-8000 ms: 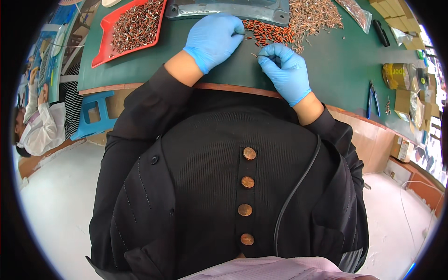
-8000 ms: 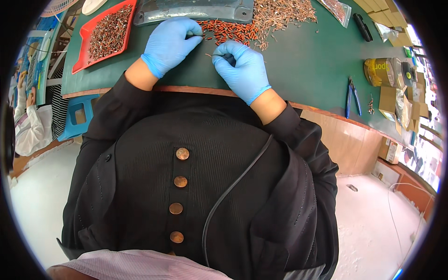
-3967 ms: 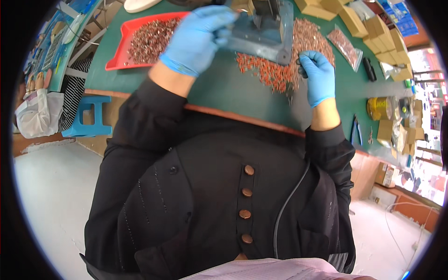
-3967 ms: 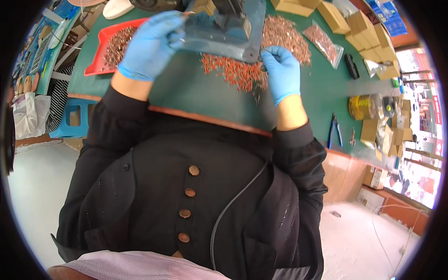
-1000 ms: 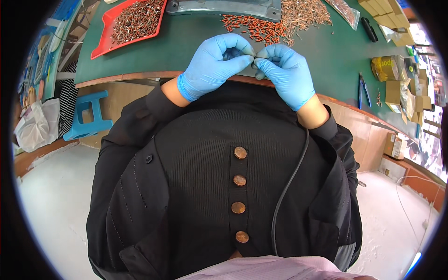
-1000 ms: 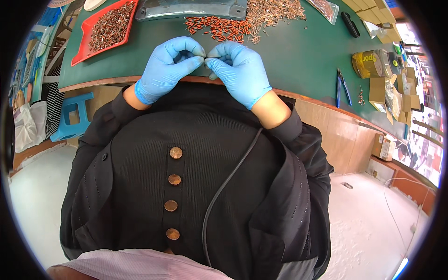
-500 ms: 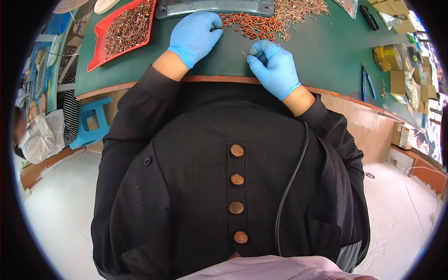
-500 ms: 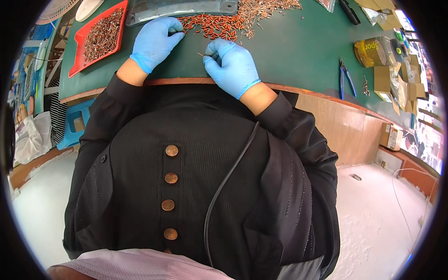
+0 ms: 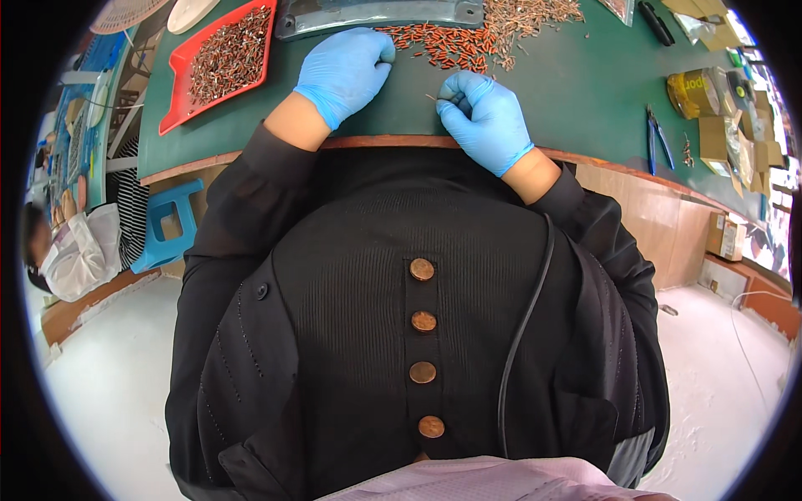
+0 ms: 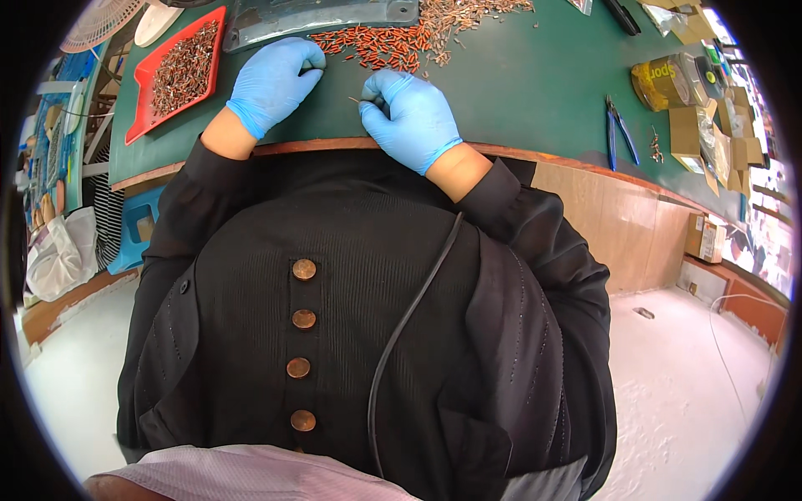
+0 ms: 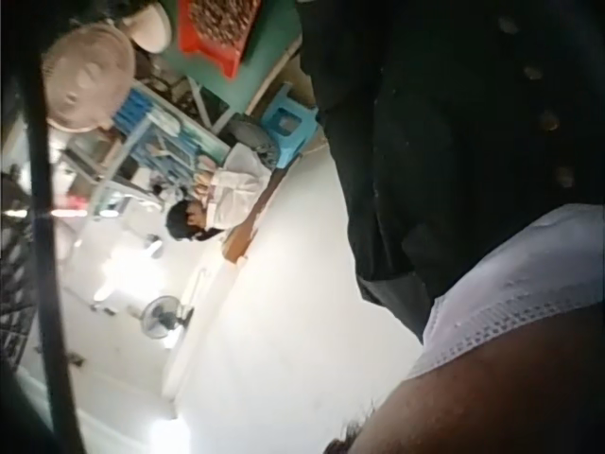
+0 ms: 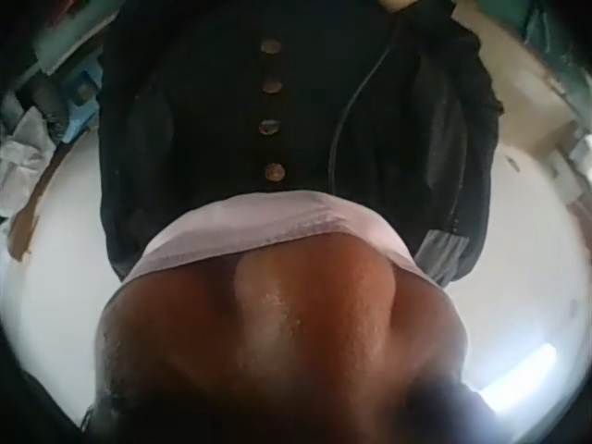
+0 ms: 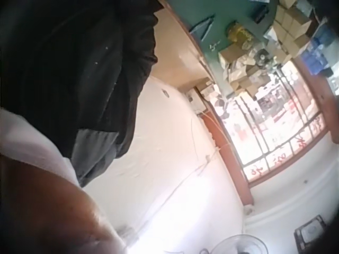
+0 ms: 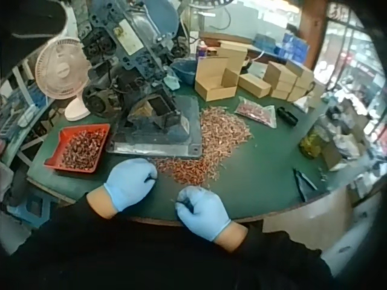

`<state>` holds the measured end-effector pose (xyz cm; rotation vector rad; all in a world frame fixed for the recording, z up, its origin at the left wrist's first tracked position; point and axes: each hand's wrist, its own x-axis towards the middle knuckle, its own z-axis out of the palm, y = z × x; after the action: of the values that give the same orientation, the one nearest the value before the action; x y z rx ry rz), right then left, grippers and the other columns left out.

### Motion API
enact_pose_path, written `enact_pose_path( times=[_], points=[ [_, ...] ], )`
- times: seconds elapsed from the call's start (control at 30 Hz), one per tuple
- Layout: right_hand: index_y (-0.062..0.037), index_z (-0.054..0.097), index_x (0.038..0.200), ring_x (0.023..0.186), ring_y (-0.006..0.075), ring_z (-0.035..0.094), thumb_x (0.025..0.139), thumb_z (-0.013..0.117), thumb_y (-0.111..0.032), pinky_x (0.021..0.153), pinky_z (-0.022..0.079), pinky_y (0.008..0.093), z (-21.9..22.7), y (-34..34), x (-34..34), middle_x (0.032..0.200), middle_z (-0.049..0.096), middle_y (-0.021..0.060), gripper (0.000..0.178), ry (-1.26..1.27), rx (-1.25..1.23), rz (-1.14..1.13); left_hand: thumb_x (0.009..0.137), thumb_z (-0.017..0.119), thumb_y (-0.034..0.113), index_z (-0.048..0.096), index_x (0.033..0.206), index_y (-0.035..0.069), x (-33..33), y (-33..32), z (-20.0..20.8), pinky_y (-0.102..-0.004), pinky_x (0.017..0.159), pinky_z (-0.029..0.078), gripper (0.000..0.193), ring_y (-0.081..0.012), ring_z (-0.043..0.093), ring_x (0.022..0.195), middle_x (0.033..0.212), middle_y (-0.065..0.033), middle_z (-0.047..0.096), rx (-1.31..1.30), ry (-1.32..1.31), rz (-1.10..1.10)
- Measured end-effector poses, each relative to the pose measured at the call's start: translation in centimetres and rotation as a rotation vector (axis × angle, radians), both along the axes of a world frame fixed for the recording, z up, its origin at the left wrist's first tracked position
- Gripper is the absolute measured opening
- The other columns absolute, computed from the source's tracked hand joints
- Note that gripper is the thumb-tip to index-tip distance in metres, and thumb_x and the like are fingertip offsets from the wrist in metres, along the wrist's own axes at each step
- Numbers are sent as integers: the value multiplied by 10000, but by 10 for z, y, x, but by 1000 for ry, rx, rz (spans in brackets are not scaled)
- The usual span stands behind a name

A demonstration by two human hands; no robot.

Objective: Assemble small electronic components using a manual press at a workstation.

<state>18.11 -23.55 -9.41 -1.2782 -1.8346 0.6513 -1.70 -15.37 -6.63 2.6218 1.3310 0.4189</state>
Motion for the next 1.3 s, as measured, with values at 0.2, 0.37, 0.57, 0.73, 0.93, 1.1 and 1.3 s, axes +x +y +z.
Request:
enact_pose_path(
  times=[0.2, 0.37, 0.57, 0.73, 0.93, 1.1, 1.3],
  points=[
    [-34, 577, 823, 554, 81, 506, 779, 620, -57, 563, 459, 241, 0, 3, 1, 646, 565, 23, 65, -8, 5, -19, 783, 596, 109, 621, 862, 45, -4, 4, -1, -315, 660, 465, 104, -229, 578, 706, 781, -79, 606, 18, -63, -29],
    [-37, 586, 868, 652, 49, 508, 826, 595, -35, 616, 450, 209, 4, 9, 0, 755, 581, -17, 43, 334, -274, -56, 871, 553, 79, 603, 975, 18, -7, -5, 6, -234, 681, 444, 130, -97, 543, 771, 889, -15, 603, -1025, -1177, -57],
    [-1, 568, 930, 753, 89, 574, 845, 582, -12, 700, 474, 217, 35, 2, -6, 844, 603, 31, 86, 546, -203, 63, 897, 512, 36, 560, 1140, -7, 2, -29, 10, -246, 742, 475, 252, -121, 578, 829, 971, -66, 615, -1343, -1472, -202],
    [7, 570, 941, 763, 103, 590, 854, 583, -34, 705, 478, 223, 39, 0, -14, 855, 617, 53, 97, 806, -235, 71, 883, 538, 31, 591, 1074, 18, 0, -35, 13, -253, 750, 478, 198, -134, 581, 842, 966, -54, 618, -1264, -1522, -199],
    [13, 556, 952, 765, 144, 608, 880, 556, -44, 707, 489, 246, 48, 3, -24, 869, 619, 84, 92, 871, -298, 60, 861, 584, 52, 605, 1026, 35, 11, -44, 7, -236, 721, 457, 168, -112, 568, 783, 917, -35, 622, -1054, -1597, -73],
    [14, 538, 953, 729, 140, 590, 892, 542, -51, 691, 486, 248, 47, 3, -27, 849, 603, 77, 89, 700, -211, -30, 845, 607, 68, 613, 1001, 32, 14, -58, 13, -214, 712, 437, 160, -83, 540, 765, 863, -13, 614, -813, -1430, -36],
    [14, 502, 978, 737, 127, 569, 892, 524, -22, 692, 476, 243, 50, 0, -26, 861, 580, 81, 96, 872, -404, 46, 844, 611, 71, 619, 994, 24, 17, -61, 14, -205, 714, 436, 158, -74, 541, 767, 860, -7, 613, -702, -1449, -39]
  ],
)
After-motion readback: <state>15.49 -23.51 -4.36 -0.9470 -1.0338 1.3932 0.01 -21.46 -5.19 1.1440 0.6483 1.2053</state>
